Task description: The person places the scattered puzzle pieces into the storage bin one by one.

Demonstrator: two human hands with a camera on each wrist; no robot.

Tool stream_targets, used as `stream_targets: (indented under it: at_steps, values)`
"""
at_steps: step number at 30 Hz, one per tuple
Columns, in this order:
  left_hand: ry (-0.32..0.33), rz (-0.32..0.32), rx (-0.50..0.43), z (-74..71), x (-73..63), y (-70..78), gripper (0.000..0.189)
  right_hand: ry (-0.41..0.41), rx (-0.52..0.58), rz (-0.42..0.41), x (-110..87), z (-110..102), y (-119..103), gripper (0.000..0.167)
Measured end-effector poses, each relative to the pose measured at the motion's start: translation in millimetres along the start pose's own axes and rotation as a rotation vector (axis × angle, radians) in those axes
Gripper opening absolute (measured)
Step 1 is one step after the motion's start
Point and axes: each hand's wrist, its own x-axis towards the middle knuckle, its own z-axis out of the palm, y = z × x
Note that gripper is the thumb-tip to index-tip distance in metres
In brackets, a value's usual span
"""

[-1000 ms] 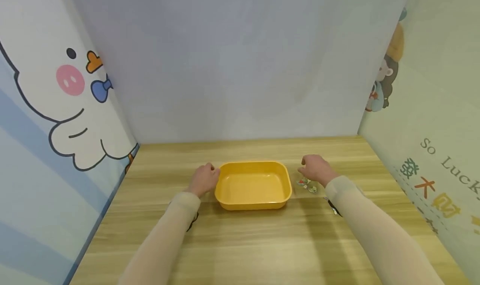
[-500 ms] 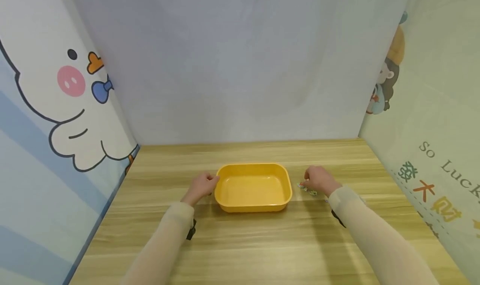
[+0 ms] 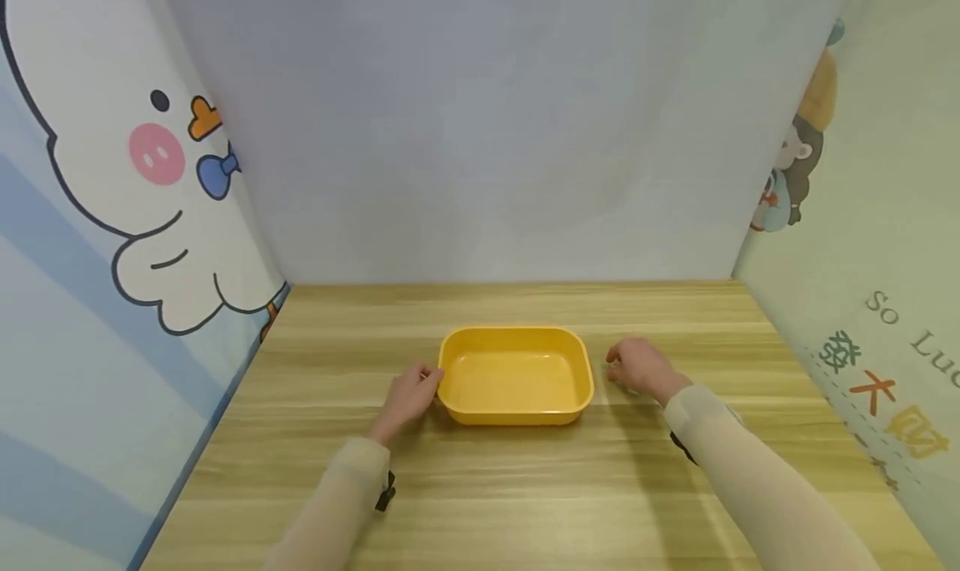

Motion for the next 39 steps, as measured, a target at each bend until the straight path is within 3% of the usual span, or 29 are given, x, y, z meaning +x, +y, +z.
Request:
stream_targets:
  at_steps: [12,21,32,39]
  values:
    - [0.069,0.148,-0.040,13.0,-20.3,-18.7,0.015,-0.005,-0.118,-0.046,6.4,6.7,0.3,0.020]
    - [0.043,0.156,-0.034,12.1,-21.5,-18.3,0.013,0.028,-0.121,-0.056,7.1,6.8,2.4,0.013]
    - [-0.001,0.171,-0.051,13.2,-26.2,-17.6,0.012,-0.061,-0.052,-0.047,7.3,7.0,10.1,0.012]
    - [0.016,0.189,-0.057,11.3,-26.2,-18.3,0.012,-0.043,0.027,-0.058,10.1,6.1,11.4,0.011]
